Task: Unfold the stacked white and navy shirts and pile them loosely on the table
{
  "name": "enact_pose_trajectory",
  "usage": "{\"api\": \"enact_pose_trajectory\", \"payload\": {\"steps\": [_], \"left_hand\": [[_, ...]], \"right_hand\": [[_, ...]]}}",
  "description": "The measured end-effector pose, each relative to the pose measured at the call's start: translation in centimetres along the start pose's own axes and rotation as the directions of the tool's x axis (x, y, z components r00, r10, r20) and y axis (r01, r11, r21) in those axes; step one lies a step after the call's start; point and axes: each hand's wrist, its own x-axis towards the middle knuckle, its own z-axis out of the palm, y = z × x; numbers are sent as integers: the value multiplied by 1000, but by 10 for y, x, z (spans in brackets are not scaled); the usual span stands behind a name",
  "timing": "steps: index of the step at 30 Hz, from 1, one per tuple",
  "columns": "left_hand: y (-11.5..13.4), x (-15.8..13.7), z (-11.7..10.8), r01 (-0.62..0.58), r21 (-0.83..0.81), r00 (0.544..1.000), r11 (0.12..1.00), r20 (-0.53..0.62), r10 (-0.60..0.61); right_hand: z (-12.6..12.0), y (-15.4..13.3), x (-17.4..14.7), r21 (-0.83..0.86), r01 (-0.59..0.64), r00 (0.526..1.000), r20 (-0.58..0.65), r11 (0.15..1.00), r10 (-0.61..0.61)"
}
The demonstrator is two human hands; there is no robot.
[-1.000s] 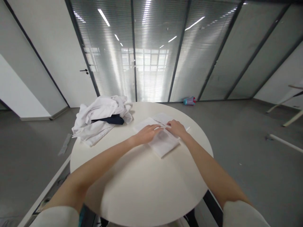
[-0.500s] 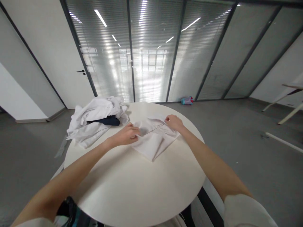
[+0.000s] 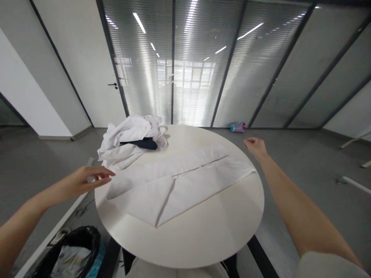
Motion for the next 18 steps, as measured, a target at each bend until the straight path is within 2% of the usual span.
{"api": "enact_pose_trajectory", "payload": {"steps": [2,3,4,5,6,7,8,9,10,13,16,18], "left_hand": [[18,30,4,-26,1,998,1000,-49,26],[29,47,11,-52,1,997,999,-51,52],[40,65,21,-78,3,996,997,-40,78],[50,83,33,-114,13,993,993,-12,114],[60,100,47,-162,24,986,987,32,161],[67,116,61,-213,40,975,976,71,210],[73,130,74,-258,63,962,964,105,250],[78,142,86,-296,95,950,950,136,282],[81,151,96,-323,139,940,936,159,301],[88,167,113,-361,309,929,880,200,311],[98,170,115,-404,428,914,808,219,341],[104,170,112,-453,420,891,786,244,382]], "right_hand": [[11,-30,-6,46,32,999,24,998,-33],[18,-47,-13,88,77,991,103,993,-86],[26,-65,-22,159,151,948,255,976,-188],[35,-82,-33,237,227,845,435,945,-312],[44,-97,-45,287,279,699,594,916,-399],[52,-110,-56,298,322,570,697,899,-435],[60,-121,-67,278,375,495,746,884,-445],[66,-130,-76,235,431,465,770,871,-437],[71,-136,-84,180,478,467,777,860,-422],[73,-144,-94,67,548,516,758,834,-400],[55,-142,-99,91,570,539,709,817,-455],[33,-139,-105,167,576,527,672,800,-520]]}}
